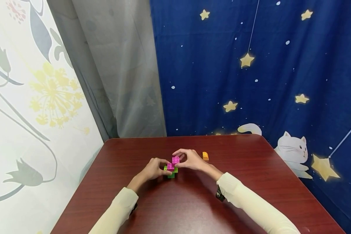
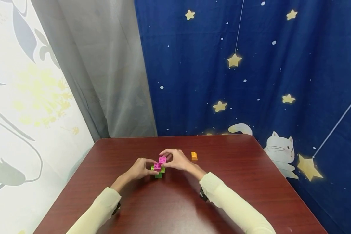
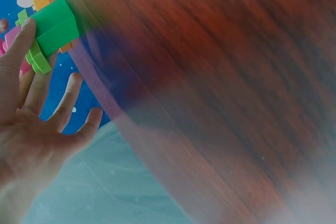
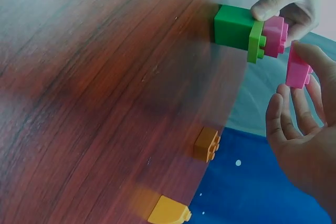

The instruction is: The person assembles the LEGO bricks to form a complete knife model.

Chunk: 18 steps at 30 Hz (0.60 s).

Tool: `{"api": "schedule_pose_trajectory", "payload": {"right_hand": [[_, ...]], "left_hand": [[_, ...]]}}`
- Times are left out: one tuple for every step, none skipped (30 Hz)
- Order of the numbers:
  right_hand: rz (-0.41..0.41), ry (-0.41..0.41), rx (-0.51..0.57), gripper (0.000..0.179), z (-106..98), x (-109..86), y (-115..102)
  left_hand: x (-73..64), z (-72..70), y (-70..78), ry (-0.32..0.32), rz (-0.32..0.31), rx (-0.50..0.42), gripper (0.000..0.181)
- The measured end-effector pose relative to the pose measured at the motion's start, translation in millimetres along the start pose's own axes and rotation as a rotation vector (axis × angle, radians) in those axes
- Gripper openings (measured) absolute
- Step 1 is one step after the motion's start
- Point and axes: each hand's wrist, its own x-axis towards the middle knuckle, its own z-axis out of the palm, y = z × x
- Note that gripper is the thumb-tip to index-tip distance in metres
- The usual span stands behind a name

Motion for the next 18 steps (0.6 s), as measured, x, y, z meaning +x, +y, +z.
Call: {"api": "schedule_pose_trajectory", "payload": {"right_hand": [[-0.006, -0.001, 0.002, 0.047, 1, 0.9, -1], [-0.009, -0.003, 0.002, 0.047, 2, 1.7, -1], [-0.011, -0.006, 0.009, 0.047, 3, 2.4, -2], [-0.014, -0.007, 0.012, 0.047, 4, 3.0, -3], [-0.015, -0.009, 0.014, 0.048, 5, 3.7, -3], [-0.015, -0.011, 0.017, 0.047, 5, 4.3, -3], [-0.012, -0.014, 0.02, 0.047, 6, 4.8, -4], [-0.013, -0.017, 0.025, 0.047, 7, 5.3, -4], [-0.014, -0.019, 0.032, 0.047, 8, 5.9, -4], [-0.016, -0.02, 0.032, 0.048, 9, 6.4, -3], [-0.016, -0.019, 0.032, 0.047, 9, 7.1, -3], [-0.017, -0.019, 0.034, 0.047, 10, 7.6, -3], [-0.017, -0.02, 0.035, 0.047, 11, 8.1, -2], [-0.02, -0.021, 0.037, 0.047, 12, 8.6, -1], [-0.019, -0.023, 0.036, 0.047, 13, 9.2, -1], [-0.021, -0.025, 0.033, 0.048, 13, 9.6, -1], [-0.028, -0.028, 0.031, 0.047, 13, 9.9, -1], [-0.031, -0.03, 0.025, 0.047, 14, 10.0, -1]], "left_hand": [[0.0, 0.3, -0.2, 0.002, -0.003, 0.003, 0.042], [0.1, 0.6, -0.7, 0.004, -0.002, 0.005, 0.043], [0.1, 0.9, -1.1, 0.007, -0.005, 0.008, 0.044], [0.2, 1.0, -1.3, 0.01, -0.007, 0.011, 0.045], [0.2, 1.1, -1.6, 0.013, -0.013, 0.011, 0.046], [0.1, 1.1, -1.8, 0.016, -0.015, 0.009, 0.047], [0.1, 1.2, -1.9, 0.02, -0.017, 0.008, 0.048], [0.0, 1.2, -1.9, 0.025, -0.017, 0.004, 0.049], [-0.1, 1.1, -1.6, 0.027, -0.022, 0.003, 0.049], [-0.2, 1.0, -1.4, 0.029, -0.023, 0.001, 0.05], [-0.2, 1.0, -1.1, 0.029, -0.025, -0.002, 0.05], [-0.3, 0.8, -0.7, 0.03, -0.023, -0.005, 0.049], [-0.3, 0.9, -0.5, 0.031, -0.02, -0.005, 0.049], [-0.1, 0.9, -0.5, 0.031, -0.018, -0.009, 0.048], [0.0, 0.9, -0.6, 0.032, -0.017, -0.011, 0.047], [0.2, 1.0, -0.8, 0.034, -0.014, -0.013, 0.046], [0.4, 1.1, -0.9, 0.036, -0.012, -0.015, 0.046], [0.6, 1.2, -1.1, 0.039, -0.009, -0.018, 0.046]]}}
